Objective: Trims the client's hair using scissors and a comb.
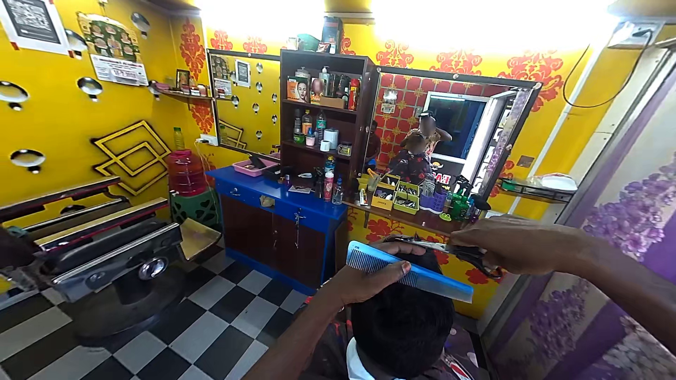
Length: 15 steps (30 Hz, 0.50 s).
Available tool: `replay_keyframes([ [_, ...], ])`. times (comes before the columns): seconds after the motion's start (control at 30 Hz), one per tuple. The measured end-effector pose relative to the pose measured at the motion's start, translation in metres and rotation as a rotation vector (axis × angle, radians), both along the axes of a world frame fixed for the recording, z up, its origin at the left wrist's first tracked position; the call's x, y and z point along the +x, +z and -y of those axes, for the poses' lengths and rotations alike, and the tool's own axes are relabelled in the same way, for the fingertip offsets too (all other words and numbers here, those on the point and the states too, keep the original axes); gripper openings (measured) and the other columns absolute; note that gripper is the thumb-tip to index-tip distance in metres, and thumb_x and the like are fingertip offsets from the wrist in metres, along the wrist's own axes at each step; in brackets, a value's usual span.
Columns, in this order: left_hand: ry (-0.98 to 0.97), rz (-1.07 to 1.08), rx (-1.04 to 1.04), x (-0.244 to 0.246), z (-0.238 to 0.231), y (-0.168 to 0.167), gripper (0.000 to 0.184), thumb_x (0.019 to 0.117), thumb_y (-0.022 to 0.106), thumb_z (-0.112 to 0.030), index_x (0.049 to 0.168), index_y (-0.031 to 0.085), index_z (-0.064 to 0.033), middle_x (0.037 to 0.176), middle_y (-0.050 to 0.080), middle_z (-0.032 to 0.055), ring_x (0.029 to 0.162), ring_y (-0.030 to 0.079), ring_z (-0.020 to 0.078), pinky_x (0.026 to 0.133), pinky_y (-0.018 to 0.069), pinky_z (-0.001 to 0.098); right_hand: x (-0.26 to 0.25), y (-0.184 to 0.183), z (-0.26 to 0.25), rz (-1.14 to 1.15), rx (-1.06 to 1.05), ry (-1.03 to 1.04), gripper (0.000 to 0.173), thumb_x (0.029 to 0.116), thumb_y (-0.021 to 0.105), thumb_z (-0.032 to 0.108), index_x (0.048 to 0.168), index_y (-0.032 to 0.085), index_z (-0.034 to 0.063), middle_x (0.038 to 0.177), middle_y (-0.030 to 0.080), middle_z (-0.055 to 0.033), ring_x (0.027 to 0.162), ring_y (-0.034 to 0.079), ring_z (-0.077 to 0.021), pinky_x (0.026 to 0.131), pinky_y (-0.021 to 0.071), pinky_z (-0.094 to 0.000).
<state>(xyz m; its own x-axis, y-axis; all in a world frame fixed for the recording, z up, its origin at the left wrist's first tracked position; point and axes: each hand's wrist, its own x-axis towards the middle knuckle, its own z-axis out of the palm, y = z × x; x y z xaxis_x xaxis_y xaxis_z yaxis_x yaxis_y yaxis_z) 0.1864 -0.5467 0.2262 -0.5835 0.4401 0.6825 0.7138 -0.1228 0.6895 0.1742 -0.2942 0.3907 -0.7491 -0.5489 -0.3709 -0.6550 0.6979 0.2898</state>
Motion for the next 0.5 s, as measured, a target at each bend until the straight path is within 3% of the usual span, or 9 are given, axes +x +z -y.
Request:
replay_keyframes([
  [0.13, -0.053, -0.032, -0.001, -0.003, 0.002, -0.001, 0.038, 0.1047, 0.051, -0.025, 0.128, 0.065, 0.0026, 0.137, 0.062, 0.0134, 0.131, 0.055, 0.0194, 0.114, 0.0431, 0.0377, -0.004, 0.010, -0.008, 0.012, -0.053, -0.013, 0.039, 0.0891, 0.074, 0.007, 0.126, 0.066, 0.0173, 0.098, 0.070, -0.0053, 0.088, 0.067, -0.0237, 0.080, 0.0540, -0.0479],
  [0.2, -0.046, -0.010, 0.001, -0.002, 0.002, -0.002, 0.038, 0.1044, 0.052, -0.025, 0.128, 0.066, 0.0015, 0.136, 0.063, 0.0127, 0.129, 0.057, 0.0181, 0.113, 0.0446, 0.0372, -0.007, 0.010, -0.007, 0.124, -0.090, -0.015, 0.039, 0.0858, 0.083, 0.018, 0.120, 0.065, 0.0151, 0.097, 0.068, -0.0018, 0.087, 0.065, -0.0188, 0.081, 0.0530, -0.0459],
  [0.3, -0.004, 0.025, 0.018, 0.002, 0.002, -0.003, 0.036, 0.1026, 0.056, -0.022, 0.127, 0.067, 0.0016, 0.132, 0.066, 0.0105, 0.126, 0.059, 0.0127, 0.111, 0.0458, 0.0325, -0.008, 0.004, 0.002, 0.190, -0.110, 0.022, 0.037, 0.0846, 0.085, 0.019, 0.116, 0.066, 0.0121, 0.096, 0.068, -0.0015, 0.088, 0.066, -0.0180, 0.083, 0.0538, -0.0457],
  [0.37, -0.016, 0.034, 0.011, 0.002, 0.001, -0.003, 0.036, 0.1026, 0.056, -0.021, 0.127, 0.067, 0.0018, 0.133, 0.066, 0.0110, 0.127, 0.058, 0.0137, 0.112, 0.0449, 0.0332, -0.004, 0.008, 0.012, 0.134, -0.049, 0.029, 0.034, 0.0887, 0.080, 0.017, 0.120, 0.066, 0.0141, 0.097, 0.068, -0.0025, 0.088, 0.065, -0.0194, 0.082, 0.0533, -0.0455],
  [0.5, -0.032, -0.009, -0.033, 0.001, 0.001, 0.001, 0.038, 0.1046, 0.052, -0.023, 0.130, 0.064, 0.0018, 0.133, 0.065, 0.0127, 0.126, 0.059, 0.0156, 0.110, 0.0457, 0.0354, 0.008, 0.025, 0.028, 0.082, 0.026, -0.018, 0.047, 0.0930, 0.070, 0.006, 0.137, 0.062, 0.0195, 0.107, 0.069, -0.0066, 0.093, 0.065, -0.0233, 0.084, 0.0523, -0.0467],
])
